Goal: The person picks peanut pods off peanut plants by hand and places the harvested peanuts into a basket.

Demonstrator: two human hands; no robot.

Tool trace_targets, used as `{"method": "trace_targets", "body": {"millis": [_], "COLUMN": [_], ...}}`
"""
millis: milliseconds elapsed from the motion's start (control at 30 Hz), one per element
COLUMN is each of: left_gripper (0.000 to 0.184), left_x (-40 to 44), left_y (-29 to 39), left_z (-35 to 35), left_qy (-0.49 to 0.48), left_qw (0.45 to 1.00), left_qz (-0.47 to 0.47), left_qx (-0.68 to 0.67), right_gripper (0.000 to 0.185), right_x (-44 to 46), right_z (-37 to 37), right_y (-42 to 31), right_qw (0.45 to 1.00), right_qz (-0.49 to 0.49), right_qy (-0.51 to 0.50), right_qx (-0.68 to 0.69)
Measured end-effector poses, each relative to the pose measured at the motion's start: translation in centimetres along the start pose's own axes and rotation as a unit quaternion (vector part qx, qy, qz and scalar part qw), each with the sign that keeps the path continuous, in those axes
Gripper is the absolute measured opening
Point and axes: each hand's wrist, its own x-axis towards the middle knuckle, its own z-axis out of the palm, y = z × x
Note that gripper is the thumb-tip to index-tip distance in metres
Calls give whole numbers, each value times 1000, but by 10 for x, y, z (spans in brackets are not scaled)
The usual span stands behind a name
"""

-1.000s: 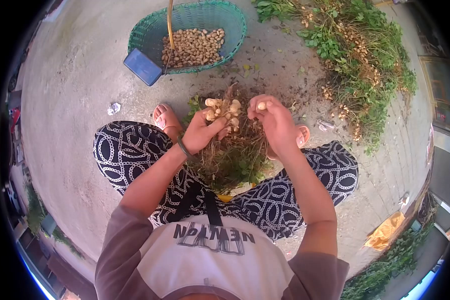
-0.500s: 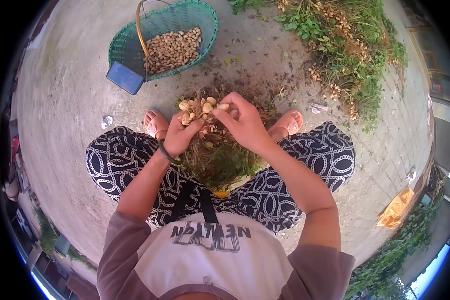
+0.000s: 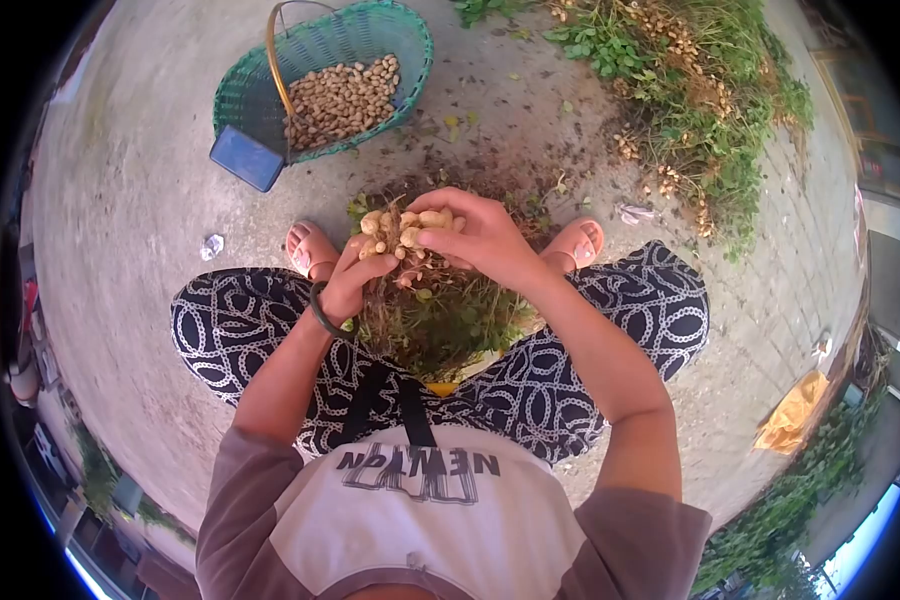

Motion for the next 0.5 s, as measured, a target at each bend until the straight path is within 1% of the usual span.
{"method": "trace_targets", "body": {"millis": [100,133,200,300,400,500], "left_gripper": [31,32,31,29,25,19], "left_x": [0,0,-1,-1,0,4], "left_y": [-3,1,2,-1,-9,-3], "left_z": [-2,1,4,4,1,9], "left_qy": [-11,-18,-20,-11,-10,-17], "left_qw": [999,999,998,999,998,993], "left_qz": [-10,-14,-24,-36,-22,12], "left_qx": [-32,-45,-56,-24,51,117], "right_gripper": [36,36,36,35,30,28], "right_x": [1,1,2,-1,0,-2], "right_z": [0,-5,-13,-3,3,-8], "right_y": [5,9,12,1,3,6], "right_qw": [993,999,988,984,983,988], "right_qz": [-35,13,106,134,165,108], "right_qy": [14,-5,-40,-27,42,-20], "right_qx": [-109,-40,100,119,60,111]}}
